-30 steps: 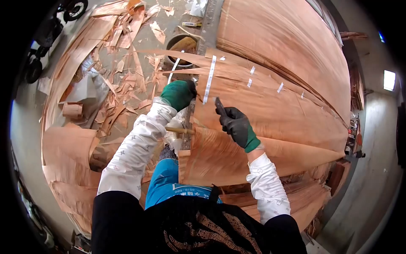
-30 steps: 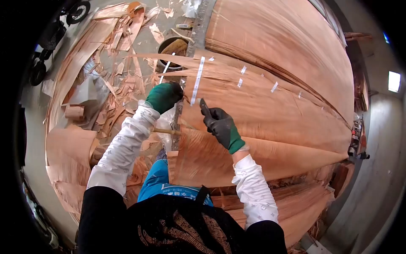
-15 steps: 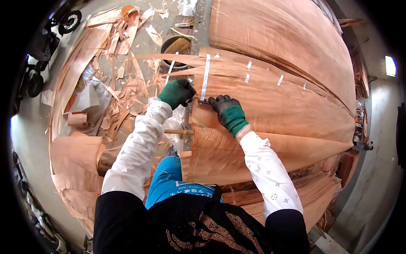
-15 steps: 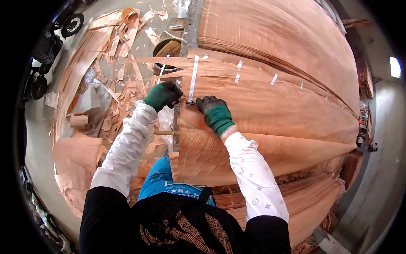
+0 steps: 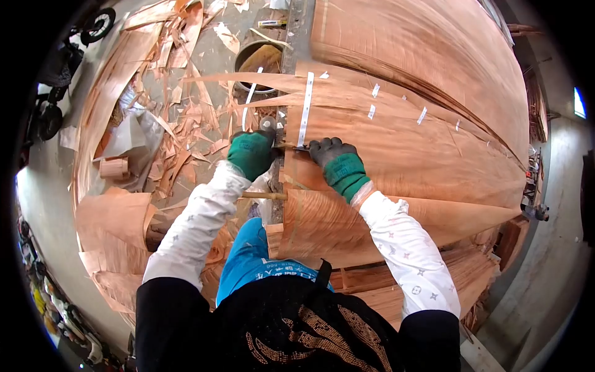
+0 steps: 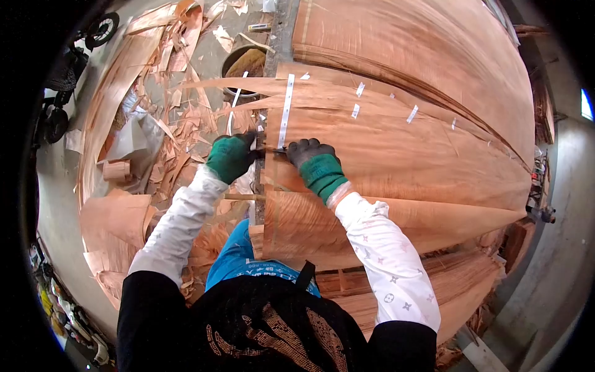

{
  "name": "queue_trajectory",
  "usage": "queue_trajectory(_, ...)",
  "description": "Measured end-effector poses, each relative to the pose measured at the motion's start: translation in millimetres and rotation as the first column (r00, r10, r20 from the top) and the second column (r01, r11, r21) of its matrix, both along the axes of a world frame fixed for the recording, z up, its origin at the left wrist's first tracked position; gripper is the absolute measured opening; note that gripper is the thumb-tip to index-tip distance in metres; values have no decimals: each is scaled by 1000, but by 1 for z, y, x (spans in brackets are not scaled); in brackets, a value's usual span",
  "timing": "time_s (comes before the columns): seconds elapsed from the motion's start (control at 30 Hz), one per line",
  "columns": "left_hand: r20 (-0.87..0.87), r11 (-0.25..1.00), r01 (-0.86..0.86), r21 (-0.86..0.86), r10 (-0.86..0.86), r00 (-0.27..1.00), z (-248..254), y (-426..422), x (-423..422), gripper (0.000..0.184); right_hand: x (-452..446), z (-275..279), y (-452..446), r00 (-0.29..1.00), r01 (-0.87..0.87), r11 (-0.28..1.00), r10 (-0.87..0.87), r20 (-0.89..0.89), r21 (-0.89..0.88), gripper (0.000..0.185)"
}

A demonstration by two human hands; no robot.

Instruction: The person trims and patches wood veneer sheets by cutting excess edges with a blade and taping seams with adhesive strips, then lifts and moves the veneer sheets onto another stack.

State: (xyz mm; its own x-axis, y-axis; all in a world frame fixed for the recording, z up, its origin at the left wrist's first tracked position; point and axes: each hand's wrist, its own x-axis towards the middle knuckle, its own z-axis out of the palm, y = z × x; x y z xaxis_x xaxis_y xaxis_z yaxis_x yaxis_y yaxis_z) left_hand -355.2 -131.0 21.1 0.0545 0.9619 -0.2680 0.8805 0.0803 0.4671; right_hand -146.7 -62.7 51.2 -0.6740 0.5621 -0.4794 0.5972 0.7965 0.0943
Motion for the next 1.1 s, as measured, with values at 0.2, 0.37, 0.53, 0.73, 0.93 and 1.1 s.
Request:
queue_trajectory(0.2,5,992,43,115,-44,999,-10,-8,-23,3,-10,2,4,996,20,999,-17,91,-36,31)
queue_trajectory(0.37,-127,997,-5,83,15,992,-35,-61,-117,19,-8,7,9,996,29,993,-19,90,-112,34)
queue_trajectory(0.53,-316,920,-391,24,378,871,-26,-80,-165,24,2,34,23,954,208,942,-255,-158,-262,52)
queue_trajectory(0.73,113,744,-295,599,286,951,49,33,-81,23,-47,15,37,333,444,671,-738,-586,-593,47)
queue_trajectory(0.93,201,622,-374,688,332,922,-28,125,-24,44,-85,-27,53,399,553,773,-573,-716,-311,45)
queue_trajectory(1.1,307,651,-504,567,401,863,-62,139,-13,44,-100,-24,52,350,574,701,-678,-647,-424,51)
